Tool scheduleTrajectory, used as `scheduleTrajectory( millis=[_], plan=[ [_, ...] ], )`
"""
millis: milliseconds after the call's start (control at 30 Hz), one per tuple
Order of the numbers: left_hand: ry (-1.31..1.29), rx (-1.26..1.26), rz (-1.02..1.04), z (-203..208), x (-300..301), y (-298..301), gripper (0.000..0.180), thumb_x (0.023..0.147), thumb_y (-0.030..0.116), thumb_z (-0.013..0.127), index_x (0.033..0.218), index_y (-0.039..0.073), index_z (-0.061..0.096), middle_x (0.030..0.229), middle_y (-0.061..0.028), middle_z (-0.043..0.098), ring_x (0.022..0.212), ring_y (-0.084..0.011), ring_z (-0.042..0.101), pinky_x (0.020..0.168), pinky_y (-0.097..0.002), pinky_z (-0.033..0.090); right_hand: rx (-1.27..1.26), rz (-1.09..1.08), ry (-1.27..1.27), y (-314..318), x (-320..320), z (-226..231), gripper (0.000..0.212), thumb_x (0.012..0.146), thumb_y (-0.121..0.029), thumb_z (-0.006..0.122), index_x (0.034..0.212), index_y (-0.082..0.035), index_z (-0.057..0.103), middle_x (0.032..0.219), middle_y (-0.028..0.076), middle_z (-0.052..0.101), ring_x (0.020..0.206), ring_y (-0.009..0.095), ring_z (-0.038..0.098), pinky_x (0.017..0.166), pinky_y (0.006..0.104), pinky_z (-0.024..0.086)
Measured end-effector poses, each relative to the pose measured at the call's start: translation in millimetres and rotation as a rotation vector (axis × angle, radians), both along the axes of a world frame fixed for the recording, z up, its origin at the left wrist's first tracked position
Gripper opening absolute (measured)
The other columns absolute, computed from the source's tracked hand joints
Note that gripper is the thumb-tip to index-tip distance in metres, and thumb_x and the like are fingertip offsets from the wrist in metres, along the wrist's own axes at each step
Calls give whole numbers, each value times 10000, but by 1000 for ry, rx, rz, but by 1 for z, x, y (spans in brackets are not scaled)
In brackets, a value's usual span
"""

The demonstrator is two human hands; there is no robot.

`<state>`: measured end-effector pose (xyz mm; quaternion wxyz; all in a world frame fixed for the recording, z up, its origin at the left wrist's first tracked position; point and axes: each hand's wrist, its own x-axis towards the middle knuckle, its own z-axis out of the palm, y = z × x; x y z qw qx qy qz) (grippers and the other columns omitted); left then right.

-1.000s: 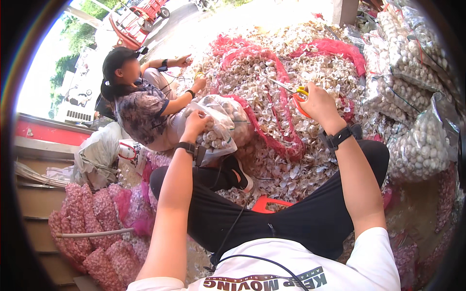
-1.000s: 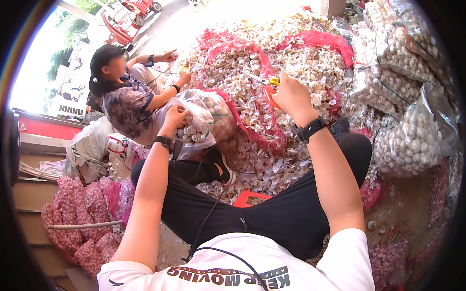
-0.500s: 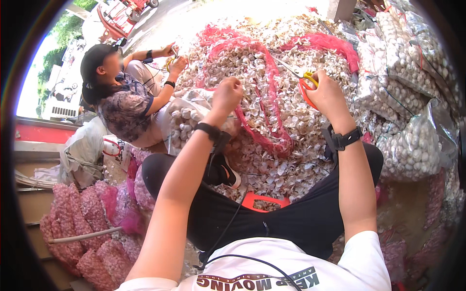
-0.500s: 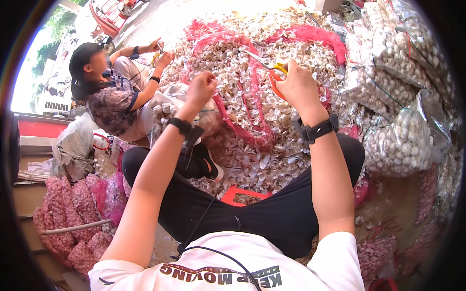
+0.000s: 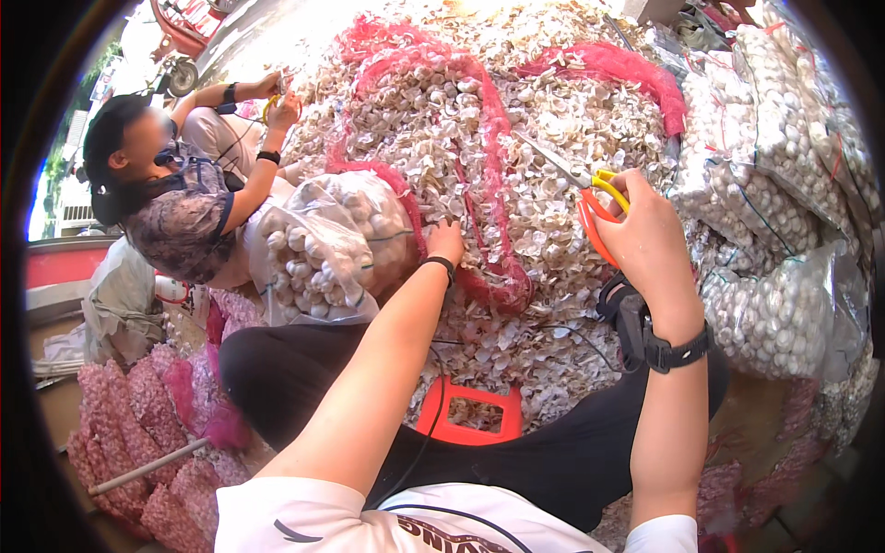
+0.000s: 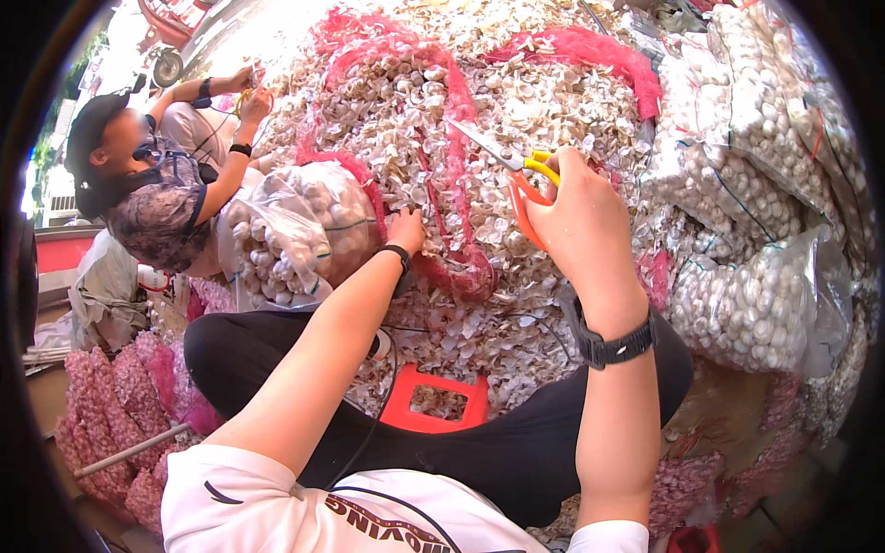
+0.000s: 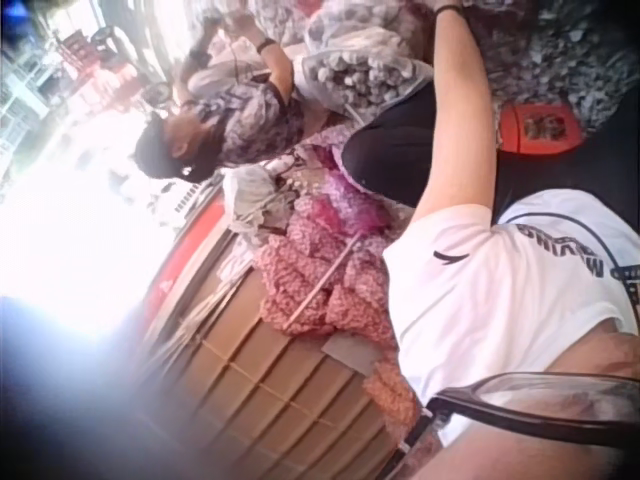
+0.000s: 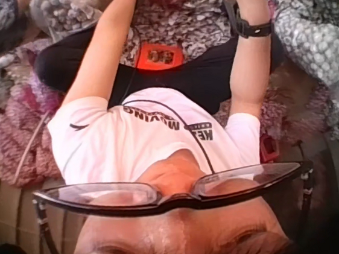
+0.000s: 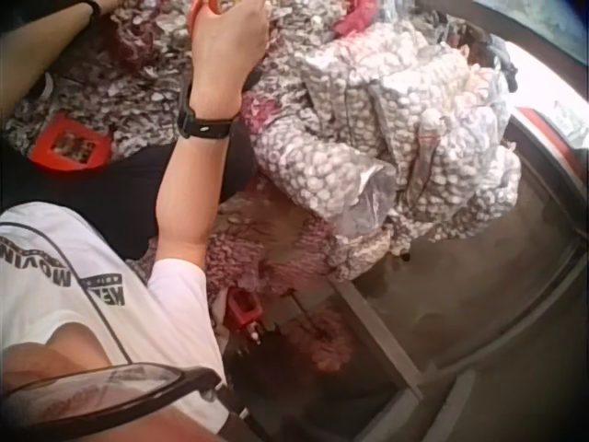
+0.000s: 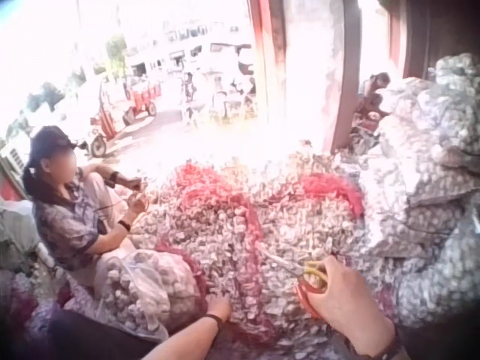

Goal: The person trims garlic bulbs using shears, places them into a plastic bag, and ties the bag with a yellow rubber band. After setting the bag aside, they continue trimming more garlic bulbs from the pile.

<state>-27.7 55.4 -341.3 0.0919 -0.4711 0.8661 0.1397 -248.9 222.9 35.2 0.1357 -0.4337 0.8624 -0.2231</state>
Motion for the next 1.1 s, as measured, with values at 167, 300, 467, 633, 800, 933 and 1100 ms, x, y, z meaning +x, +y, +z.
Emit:
scheduleTrajectory(
  millis=[167, 300, 467, 633, 800, 933, 1100],
  plan=[
    [6, -98, -232, -7, 3, -3, 307, 787, 180, 686, 1092, 154, 659, 1143, -126, 578, 1081, -327, 573, 894, -453, 478, 7, 38, -66, -18, 11, 4, 351, 868, -324, 701, 1051, -37, 616, 851, 181, 682, 802, 375, 675, 708, 451, 525],
    [406, -300, -485, 24, -59, 28, 265, 774, 165, 654, 1028, 92, 667, 1102, -124, 593, 1074, -308, 573, 893, -447, 467, 85, 17, -74, -11, 9, 2, 326, 860, -278, 713, 1055, -34, 620, 852, 178, 682, 804, 372, 675, 704, 444, 523],
    [-23, 10, -343, 8, -70, 25, 180, 835, 150, 594, 965, 98, 707, 950, -121, 705, 884, -308, 700, 780, -395, 550, 54, 44, -123, -20, 23, 12, 327, 839, -248, 741, 1055, -33, 623, 863, 173, 686, 798, 359, 679, 701, 432, 521],
    [45, -43, -307, -7, -86, 27, 175, 880, 178, 576, 875, 84, 723, 1028, -149, 692, 941, -294, 695, 755, -404, 555, 67, -22, -131, -17, 17, 5, 343, 832, -247, 750, 1067, -34, 621, 859, 154, 688, 797, 341, 687, 705, 424, 523],
    [-65, 89, -266, -28, -80, 42, 204, 882, 153, 569, 957, 43, 723, 1036, -142, 661, 970, -306, 674, 771, -393, 563, 102, -33, -133, -22, 16, 4, 339, 835, -250, 746, 1065, -35, 619, 870, 151, 693, 797, 334, 690, 696, 421, 524],
    [73, 121, -159, -32, -50, 32, 193, 863, 107, 581, 997, 28, 695, 1013, -197, 668, 936, -334, 679, 737, -414, 572, 102, -20, -154, -26, 20, 5, 333, 839, -265, 739, 1051, -38, 619, 871, 155, 692, 788, 342, 688, 686, 424, 521],
    [569, 536, 340, 24, -65, 29, 284, 779, -15, 563, 1054, 2, 634, 1045, -264, 652, 986, -427, 638, 854, -472, 520, 93, -21, -77, -19, 10, 4, 336, 847, -294, 726, 1049, -44, 626, 838, 173, 686, 782, 355, 684, 685, 431, 523]
  ],
)
